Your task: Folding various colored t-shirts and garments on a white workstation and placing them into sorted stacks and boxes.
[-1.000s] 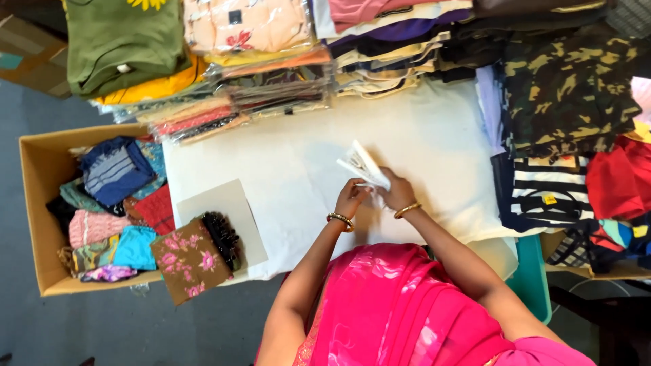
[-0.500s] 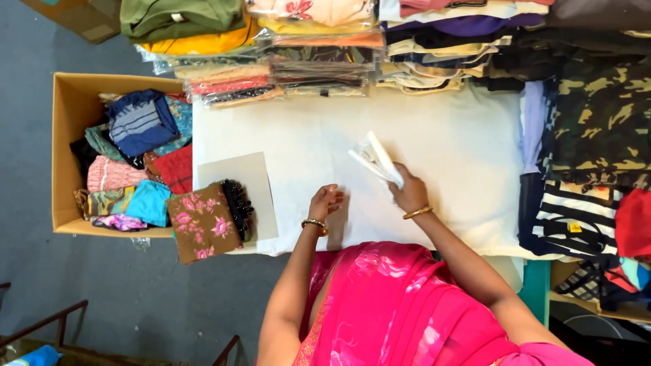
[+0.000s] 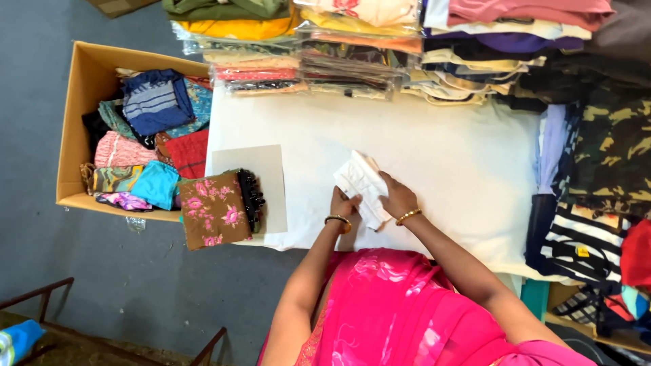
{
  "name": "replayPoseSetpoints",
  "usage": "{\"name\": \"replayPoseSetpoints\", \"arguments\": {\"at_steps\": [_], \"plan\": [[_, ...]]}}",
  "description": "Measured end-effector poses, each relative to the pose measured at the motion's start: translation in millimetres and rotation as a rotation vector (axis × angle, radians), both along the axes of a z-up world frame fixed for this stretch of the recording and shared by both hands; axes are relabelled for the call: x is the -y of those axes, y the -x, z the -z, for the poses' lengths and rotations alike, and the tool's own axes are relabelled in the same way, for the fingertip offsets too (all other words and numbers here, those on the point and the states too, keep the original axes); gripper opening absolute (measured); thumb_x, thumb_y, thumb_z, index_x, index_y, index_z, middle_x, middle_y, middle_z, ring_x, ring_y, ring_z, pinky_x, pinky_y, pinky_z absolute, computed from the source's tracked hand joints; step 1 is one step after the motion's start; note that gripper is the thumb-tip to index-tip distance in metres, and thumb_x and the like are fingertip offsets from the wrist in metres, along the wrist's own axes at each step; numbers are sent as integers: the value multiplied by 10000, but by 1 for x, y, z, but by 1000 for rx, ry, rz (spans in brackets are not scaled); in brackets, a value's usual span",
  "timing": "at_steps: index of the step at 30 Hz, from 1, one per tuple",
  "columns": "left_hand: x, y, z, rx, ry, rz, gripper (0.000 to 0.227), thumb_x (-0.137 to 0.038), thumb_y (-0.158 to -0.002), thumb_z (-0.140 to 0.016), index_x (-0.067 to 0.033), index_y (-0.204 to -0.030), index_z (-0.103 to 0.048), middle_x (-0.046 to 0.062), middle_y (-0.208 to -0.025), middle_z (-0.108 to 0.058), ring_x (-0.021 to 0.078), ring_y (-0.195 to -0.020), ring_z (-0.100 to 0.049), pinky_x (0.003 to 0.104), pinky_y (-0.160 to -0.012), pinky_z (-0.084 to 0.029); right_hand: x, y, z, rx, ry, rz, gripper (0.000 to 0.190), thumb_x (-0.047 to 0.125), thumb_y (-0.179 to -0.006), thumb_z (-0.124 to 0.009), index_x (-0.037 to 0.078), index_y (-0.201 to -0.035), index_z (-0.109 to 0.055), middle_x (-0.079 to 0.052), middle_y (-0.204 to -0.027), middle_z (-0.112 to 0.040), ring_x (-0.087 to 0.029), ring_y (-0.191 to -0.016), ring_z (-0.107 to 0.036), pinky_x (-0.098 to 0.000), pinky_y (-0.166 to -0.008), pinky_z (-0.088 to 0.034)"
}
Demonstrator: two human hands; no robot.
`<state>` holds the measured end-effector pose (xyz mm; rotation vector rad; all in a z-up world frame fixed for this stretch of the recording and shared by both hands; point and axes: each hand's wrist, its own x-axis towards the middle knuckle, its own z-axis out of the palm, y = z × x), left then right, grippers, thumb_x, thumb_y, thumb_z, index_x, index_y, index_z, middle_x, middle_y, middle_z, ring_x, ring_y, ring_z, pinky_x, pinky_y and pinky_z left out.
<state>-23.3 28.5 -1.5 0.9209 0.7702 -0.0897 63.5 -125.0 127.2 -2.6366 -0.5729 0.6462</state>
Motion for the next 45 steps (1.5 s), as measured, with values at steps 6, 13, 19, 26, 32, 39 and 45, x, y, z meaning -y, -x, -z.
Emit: {"name": "replayPoseSetpoints", "arguments": {"at_steps": [6, 13, 19, 26, 32, 39, 45], "plan": [[-18, 8, 42, 77, -226, -19, 484, 77, -858, -746, -24, -1278, -529, 107, -832, -625, 183, -640, -585, 308, -517, -469, -14, -23, 9, 64, 49, 16, 559, 161, -889, -663, 300, -1420, -557, -181, -974, -750, -405, -894, -716, -528, -782, -563], [-133, 72, -24, 162, -288, -340, 609, 19, -825, -741, -67, -1363, -468, 57, -1028, -689, 134, -809, -675, 267, -613, -573, -138, -36, -37, 92, -377, -191, 484, 166, -887, -720, 190, -1357, -607, -178, -1050, -743, -392, -936, -712, -457, -802, -577], [-212, 181, -70, 183, -446, -747, 649, 36, -853, -741, -28, -1430, -451, 123, -1179, -663, 180, -969, -675, 294, -748, -591, -301, 0, -78, -118, -686, -519, 509, 177, -836, -789, 122, -1314, -625, -146, -1180, -734, -330, -1045, -726, -391, -904, -567], [-240, 215, -63, -78, -278, -1072, 649, 41, -848, -668, -76, -1439, -426, 113, -1190, -668, 195, -926, -672, 324, -685, -561, -421, 47, 24, -179, -341, -714, 515, 208, -798, -812, 198, -1291, -662, -135, -1150, -738, -349, -1048, -695, -453, -910, -542], [-231, 224, -23, -238, -541, -1103, 720, 24, -869, -744, -17, -1494, -389, 207, -1336, -550, 265, -1101, -611, 371, -903, -546, -421, 59, 50, -69, -325, -732, 537, 244, -809, -788, 192, -1324, -644, -104, -1275, -697, -345, -1211, -619, -439, -1033, -482], [-247, 199, -16, -84, -239, -1275, 730, -145, -923, -700, -65, -1535, -309, 199, -1491, -481, 287, -1285, -544, 424, -1072, -472, -433, 43, 70, -273, -263, -772, 790, 468, -796, -792, 129, -1447, -497, -182, -1360, -557, -395, -1260, -531, -460, -1039, -430], [-263, 183, -51, 45, -154, -1247, 701, -283, -957, -637, -38, -1530, -316, 222, -1481, -488, 340, -1217, -611, 466, -1009, -540, -418, 51, 68, -405, -60, -668, 845, 621, -807, -710, 169, -1486, -492, -162, -1335, -661, -347, -1271, -622, -435, -1103, -487]]}}
